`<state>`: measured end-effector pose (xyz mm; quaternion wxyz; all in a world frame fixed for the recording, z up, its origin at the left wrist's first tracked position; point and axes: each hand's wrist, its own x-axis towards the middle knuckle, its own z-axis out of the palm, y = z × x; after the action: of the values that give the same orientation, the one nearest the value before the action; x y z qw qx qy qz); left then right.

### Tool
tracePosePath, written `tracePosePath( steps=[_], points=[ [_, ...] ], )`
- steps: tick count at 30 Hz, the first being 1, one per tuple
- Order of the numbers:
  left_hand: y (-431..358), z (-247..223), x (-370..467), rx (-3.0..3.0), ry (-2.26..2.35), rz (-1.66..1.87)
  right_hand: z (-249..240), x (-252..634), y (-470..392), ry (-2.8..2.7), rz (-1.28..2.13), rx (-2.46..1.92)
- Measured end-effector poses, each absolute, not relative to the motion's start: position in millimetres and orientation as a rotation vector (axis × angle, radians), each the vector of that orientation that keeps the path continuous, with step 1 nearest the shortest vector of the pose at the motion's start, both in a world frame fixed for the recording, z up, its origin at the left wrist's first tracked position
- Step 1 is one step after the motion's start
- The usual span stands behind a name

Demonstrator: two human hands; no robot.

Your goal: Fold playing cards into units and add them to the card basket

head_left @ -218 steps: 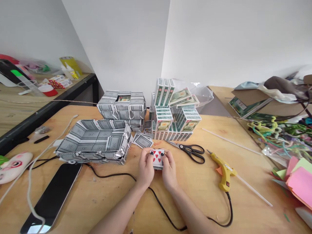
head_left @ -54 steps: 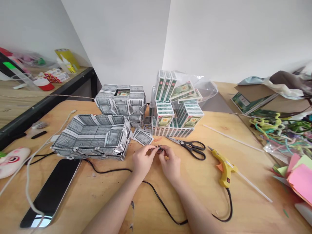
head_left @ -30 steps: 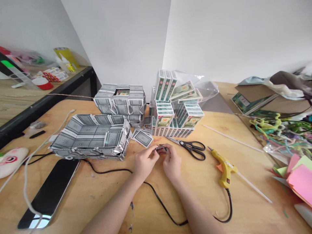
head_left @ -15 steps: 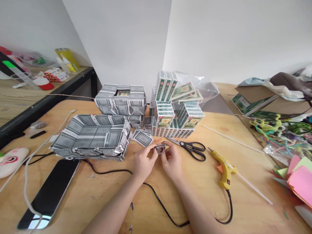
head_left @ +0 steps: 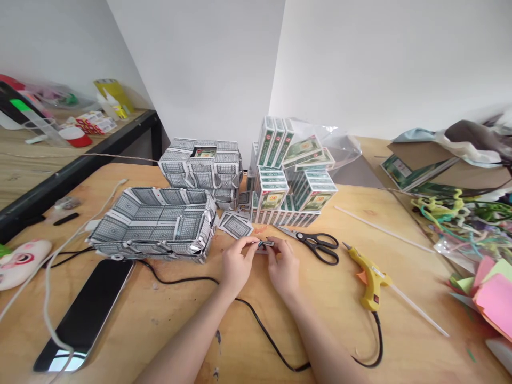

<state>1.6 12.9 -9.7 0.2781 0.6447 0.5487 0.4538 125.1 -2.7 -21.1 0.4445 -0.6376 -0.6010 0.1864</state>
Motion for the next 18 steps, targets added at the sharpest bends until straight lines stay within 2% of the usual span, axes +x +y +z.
tracePosePath(
  steps=[11, 18],
  points=[
    [16.1, -14.3, -0.1, 1.640, 1.516, 1.238, -23.4, 130.5, 0.8, -1.535, 0.558, -1.481],
    [16.1, -10.8, -1.3, 1.780, 1.572, 1.240, -14.8, 125.6, -2.6, -1.456, 0.700, -1.465]
  ],
)
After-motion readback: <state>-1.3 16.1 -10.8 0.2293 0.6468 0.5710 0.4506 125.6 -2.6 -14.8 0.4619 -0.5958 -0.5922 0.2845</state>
